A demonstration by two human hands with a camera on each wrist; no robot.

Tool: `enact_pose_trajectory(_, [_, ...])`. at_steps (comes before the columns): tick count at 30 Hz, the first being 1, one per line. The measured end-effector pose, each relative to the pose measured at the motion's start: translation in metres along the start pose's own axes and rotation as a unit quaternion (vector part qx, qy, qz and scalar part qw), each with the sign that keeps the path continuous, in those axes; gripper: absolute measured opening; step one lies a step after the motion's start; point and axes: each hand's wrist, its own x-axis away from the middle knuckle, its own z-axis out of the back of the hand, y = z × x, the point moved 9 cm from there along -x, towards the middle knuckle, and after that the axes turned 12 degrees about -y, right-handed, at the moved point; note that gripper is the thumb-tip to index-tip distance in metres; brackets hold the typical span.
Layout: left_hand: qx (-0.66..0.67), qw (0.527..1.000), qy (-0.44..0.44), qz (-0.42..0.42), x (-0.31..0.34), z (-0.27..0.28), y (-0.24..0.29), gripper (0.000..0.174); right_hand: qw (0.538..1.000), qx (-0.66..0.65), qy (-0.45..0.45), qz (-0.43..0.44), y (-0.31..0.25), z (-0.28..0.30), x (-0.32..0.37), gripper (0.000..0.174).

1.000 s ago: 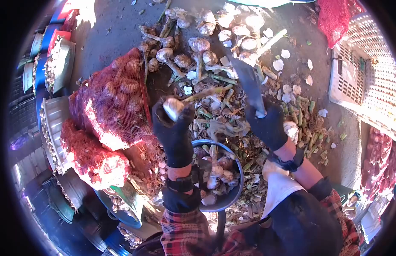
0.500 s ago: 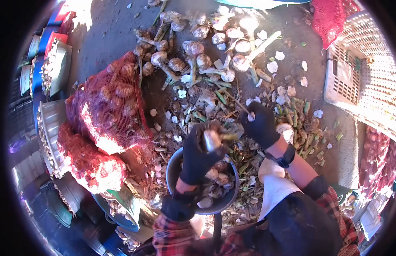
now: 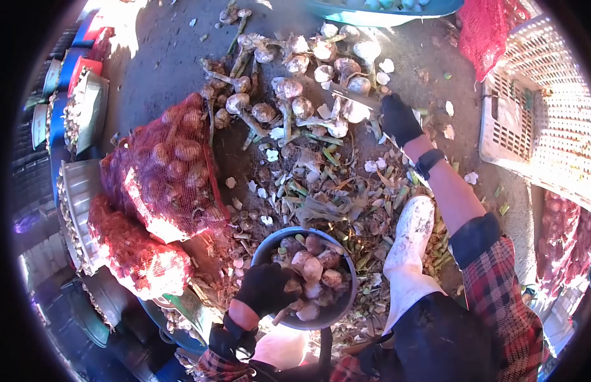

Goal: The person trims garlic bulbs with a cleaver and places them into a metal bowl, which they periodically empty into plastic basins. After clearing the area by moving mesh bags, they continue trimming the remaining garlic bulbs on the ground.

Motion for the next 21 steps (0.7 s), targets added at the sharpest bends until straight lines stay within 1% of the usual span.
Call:
enact_pose_trajectory(1, [0.013, 1.000, -0.003, 0.029, -0.003, 0.004, -0.002, 0.037, 1.000, -0.012, 0.004, 0.000, 0.003, -0.003, 0.003, 0.018])
enact_pose_trajectory(2, [0.015, 1.000, -0.003, 0.027, -0.011, 0.004, -0.001, 0.037, 1.000, -0.010, 0.002, 0.001, -0.001, -0.001, 0.010, 0.018])
enact_pose_trajectory(3, [0.059, 0.990, 0.125, -0.036, -0.013, 0.024, 0.005, 0.041, 0.999, -0.038, 0.011, -0.017, -0.003, 0.002, 0.020, 0.018])
enact_pose_trajectory(4, [0.103, 0.958, 0.251, -0.097, -0.009, 0.044, 0.009, 0.045, 0.997, -0.066, 0.021, -0.034, -0.008, 0.006, 0.032, 0.018])
enact_pose_trajectory(5, [0.143, 0.937, 0.301, -0.104, -0.013, 0.054, 0.008, 0.050, 0.993, -0.093, 0.005, -0.069, -0.017, 0.009, 0.043, 0.008])
enact_pose_trajectory(6, [0.182, 0.912, 0.350, -0.109, -0.019, 0.066, 0.009, 0.054, 0.987, -0.139, -0.004, -0.075, -0.025, 0.009, 0.054, 0.010])
enact_pose_trajectory(7, [0.311, 0.855, 0.393, -0.134, -0.029, 0.074, 0.006, 0.053, 0.981, -0.174, 0.010, -0.082, -0.042, 0.014, 0.065, 0.013])
enact_pose_trajectory(8, [0.432, 0.778, 0.429, -0.155, -0.041, 0.080, 0.000, 0.053, 0.965, -0.236, -0.013, -0.114, -0.063, 0.022, 0.080, 0.017])
enact_pose_trajectory(9, [0.433, 0.778, 0.430, -0.152, -0.057, 0.089, 0.002, 0.053, 0.956, -0.275, -0.030, -0.103, -0.087, 0.033, 0.090, 0.019])
enact_pose_trajectory(10, [0.533, 0.711, 0.403, -0.217, -0.075, 0.097, 0.000, 0.054, 0.955, -0.276, -0.033, -0.103, -0.101, 0.031, 0.101, 0.019])
enact_pose_trajectory(11, [0.623, 0.631, 0.370, -0.278, -0.087, 0.101, 0.000, 0.056, 0.953, -0.298, -0.028, -0.054, -0.120, 0.032, 0.109, 0.018])
enact_pose_trajectory(12, [0.624, 0.631, 0.371, -0.276, -0.090, 0.104, 0.000, 0.056, 0.947, -0.320, -0.022, -0.005, -0.135, 0.034, 0.115, 0.018])
enact_pose_trajectory(13, [0.658, 0.594, 0.361, -0.288, -0.092, 0.105, -0.001, 0.058, 0.947, -0.320, -0.024, -0.004, -0.138, 0.036, 0.120, 0.018])
enact_pose_trajectory(14, [0.691, 0.556, 0.351, -0.300, -0.093, 0.105, -0.002, 0.061, 0.936, -0.351, -0.028, -0.001, -0.141, 0.039, 0.123, 0.019])
enact_pose_trajectory(15, [0.703, 0.548, 0.350, -0.288, -0.092, 0.105, -0.004, 0.060, 0.924, -0.381, -0.031, 0.003, -0.143, 0.041, 0.123, 0.020])
enact_pose_trajectory(16, [0.704, 0.547, 0.351, -0.286, -0.088, 0.105, -0.004, 0.060, 0.924, -0.382, -0.033, 0.004, -0.142, 0.043, 0.123, 0.020])
enact_pose_trajectory(18, [0.575, 0.656, 0.449, -0.195, -0.068, 0.109, -0.012, 0.058, 0.954, -0.298, 0.002, 0.033, -0.141, 0.060, 0.123, 0.021])
enact_pose_trajectory(19, [0.455, 0.712, 0.497, -0.198, -0.056, 0.118, -0.007, 0.062, 0.968, -0.238, 0.013, 0.079, -0.148, 0.070, 0.124, 0.025])
enact_pose_trajectory(20, [0.456, 0.712, 0.495, -0.198, -0.060, 0.106, -0.021, 0.062, 0.968, -0.237, 0.012, 0.077, -0.148, 0.074, 0.125, 0.025])
enact_pose_trajectory(21, [0.249, 0.783, 0.523, -0.227, -0.058, 0.091, -0.014, 0.064, 0.971, -0.207, 0.004, 0.123, -0.162, 0.085, 0.123, 0.026])
